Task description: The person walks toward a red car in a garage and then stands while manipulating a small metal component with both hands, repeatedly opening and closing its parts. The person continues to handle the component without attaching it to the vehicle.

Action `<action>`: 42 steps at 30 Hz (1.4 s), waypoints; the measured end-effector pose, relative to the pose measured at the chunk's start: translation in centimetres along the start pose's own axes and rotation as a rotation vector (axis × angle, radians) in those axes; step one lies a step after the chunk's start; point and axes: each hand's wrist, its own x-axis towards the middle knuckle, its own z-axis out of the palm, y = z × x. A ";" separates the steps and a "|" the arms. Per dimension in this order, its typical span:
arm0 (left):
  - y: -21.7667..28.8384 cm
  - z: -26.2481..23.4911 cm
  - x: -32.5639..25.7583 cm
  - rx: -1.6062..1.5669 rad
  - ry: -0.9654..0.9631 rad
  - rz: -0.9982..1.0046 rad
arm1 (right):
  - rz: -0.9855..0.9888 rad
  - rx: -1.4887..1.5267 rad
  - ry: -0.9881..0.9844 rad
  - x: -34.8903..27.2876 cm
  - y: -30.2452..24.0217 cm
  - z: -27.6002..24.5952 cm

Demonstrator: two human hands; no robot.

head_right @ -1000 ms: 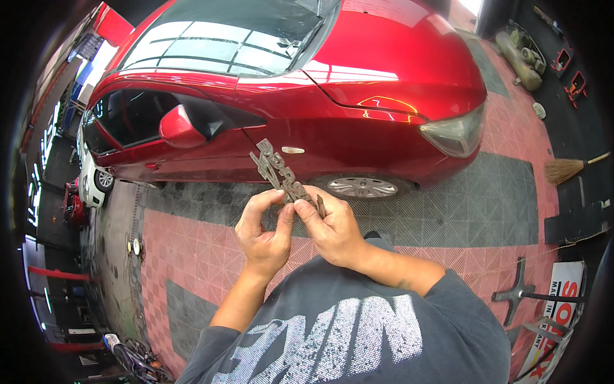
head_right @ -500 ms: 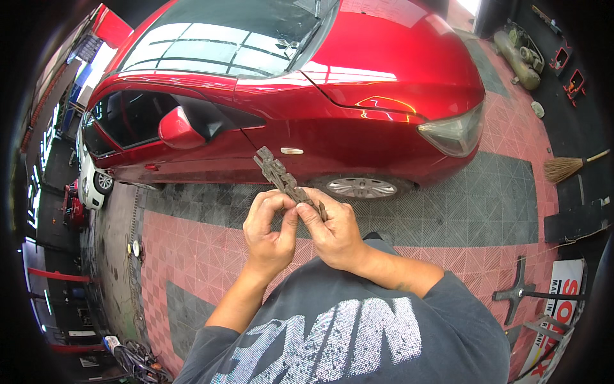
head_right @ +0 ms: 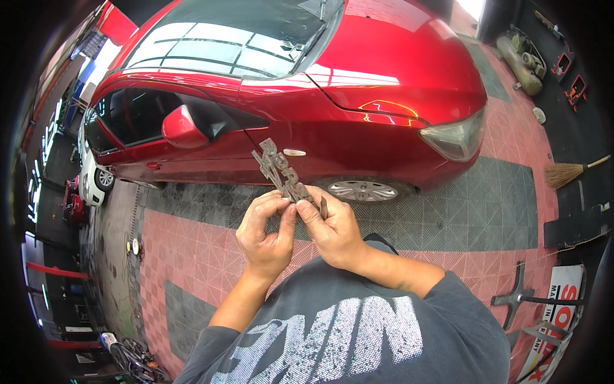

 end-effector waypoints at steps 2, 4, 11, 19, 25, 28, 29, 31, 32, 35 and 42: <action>0.3 -0.1 0.2 0.005 -0.002 -0.008 | -0.030 -0.059 0.022 -0.1 -0.2 0.3; 0.7 -0.2 0.4 -0.015 -0.022 -0.039 | -0.062 -0.124 0.036 -0.1 -0.2 0.3; 0.0 -0.2 0.3 -0.114 -0.017 -0.042 | -0.064 -0.210 0.050 -0.3 -0.3 0.4; 0.4 0.0 0.3 -0.109 0.008 -0.070 | -0.195 -0.329 0.040 0.0 -0.6 0.6; -0.3 0.1 -0.4 -0.062 -0.099 -0.069 | -0.161 -0.261 0.077 -0.2 0.8 0.8; -0.5 -0.3 -0.1 -0.043 -0.126 -0.058 | -0.027 -0.079 0.042 -0.1 1.4 0.2; -0.6 -0.4 0.4 -0.042 -0.098 -0.007 | 0.029 -0.012 0.022 0.0 1.4 0.1; -0.7 -0.4 0.7 -0.076 -0.037 -0.014 | 0.017 0.072 0.019 0.3 1.0 0.7; -0.7 -0.4 0.8 -0.093 -0.007 -0.017 | 0.012 0.114 0.017 0.5 0.8 1.0; 0.1 -0.8 1.0 -0.034 0.050 -0.105 | 0.069 0.156 -0.018 0.7 0.3 0.9; -0.1 -1.5 1.4 0.184 -0.009 0.005 | 0.075 0.074 -0.037 0.4 1.0 0.7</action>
